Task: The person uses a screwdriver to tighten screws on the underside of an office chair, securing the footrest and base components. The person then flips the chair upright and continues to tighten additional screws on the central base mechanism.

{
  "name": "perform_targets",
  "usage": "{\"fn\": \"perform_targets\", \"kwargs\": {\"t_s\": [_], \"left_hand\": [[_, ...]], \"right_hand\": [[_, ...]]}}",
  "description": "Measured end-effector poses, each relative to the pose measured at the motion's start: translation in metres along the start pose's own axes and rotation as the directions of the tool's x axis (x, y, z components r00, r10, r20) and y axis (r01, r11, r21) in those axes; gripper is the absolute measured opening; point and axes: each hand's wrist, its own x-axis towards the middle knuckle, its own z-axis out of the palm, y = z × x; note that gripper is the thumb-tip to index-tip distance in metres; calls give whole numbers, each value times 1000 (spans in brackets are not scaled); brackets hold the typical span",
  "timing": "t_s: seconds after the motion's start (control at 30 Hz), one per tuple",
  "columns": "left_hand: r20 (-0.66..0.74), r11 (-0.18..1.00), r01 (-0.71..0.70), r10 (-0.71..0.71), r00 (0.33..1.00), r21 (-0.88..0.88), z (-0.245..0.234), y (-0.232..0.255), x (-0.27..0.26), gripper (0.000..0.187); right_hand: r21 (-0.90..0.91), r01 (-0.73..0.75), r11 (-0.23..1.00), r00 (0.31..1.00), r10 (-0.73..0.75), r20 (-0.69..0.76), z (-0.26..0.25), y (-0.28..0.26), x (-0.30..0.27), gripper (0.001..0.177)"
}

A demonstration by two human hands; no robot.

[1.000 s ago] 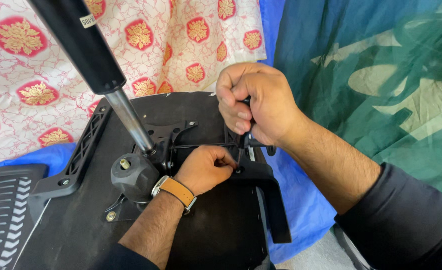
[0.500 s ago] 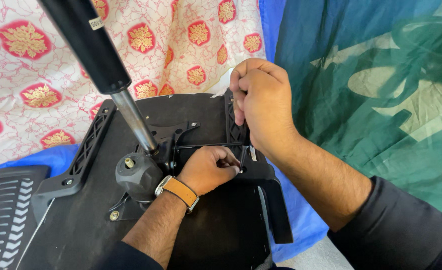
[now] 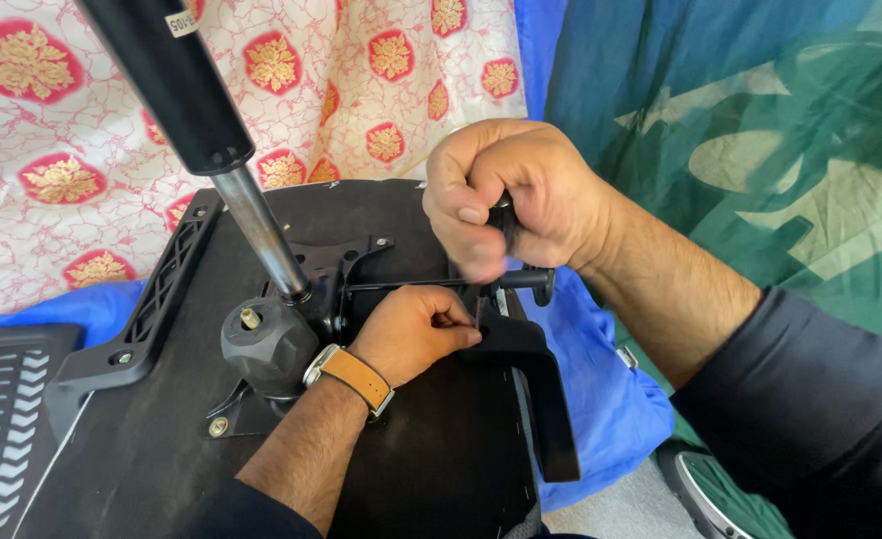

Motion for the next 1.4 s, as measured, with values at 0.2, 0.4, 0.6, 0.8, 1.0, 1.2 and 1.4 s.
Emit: {"fn": "perform_targets", "kwargs": {"t_s": [0.2,0.4,0.6,0.8,1.0,1.2,1.4], "left_hand": [[-10,1000,-11,11,1000,-18,0,-3,0,13],[-27,998,-52,51,998,-23,2,-3,0,13],[-45,999,4,-1,999,49,2,0,0,14],[-79,997,42,-36,996,71,6,12,-6,17],[-76,991,-26,36,996,134,7,14,-6,14],[-67,990,-6,15,998,143,7,13,-6,17],[-64,988,-35,45,997,149,6,14,-5,18]], "right_hand": [[45,2,999,981,7,-192,16,6,15,13],[-211,82,974,765,-198,-613,31,12,19,16],[-356,160,921,563,-381,-734,42,26,18,18],[-355,160,921,548,-382,-744,40,22,19,18],[-203,169,965,743,-260,-616,31,13,8,13],[-425,145,894,961,-230,-156,17,-15,14,7],[7,91,996,995,-92,47,12,-3,15,12]]}}
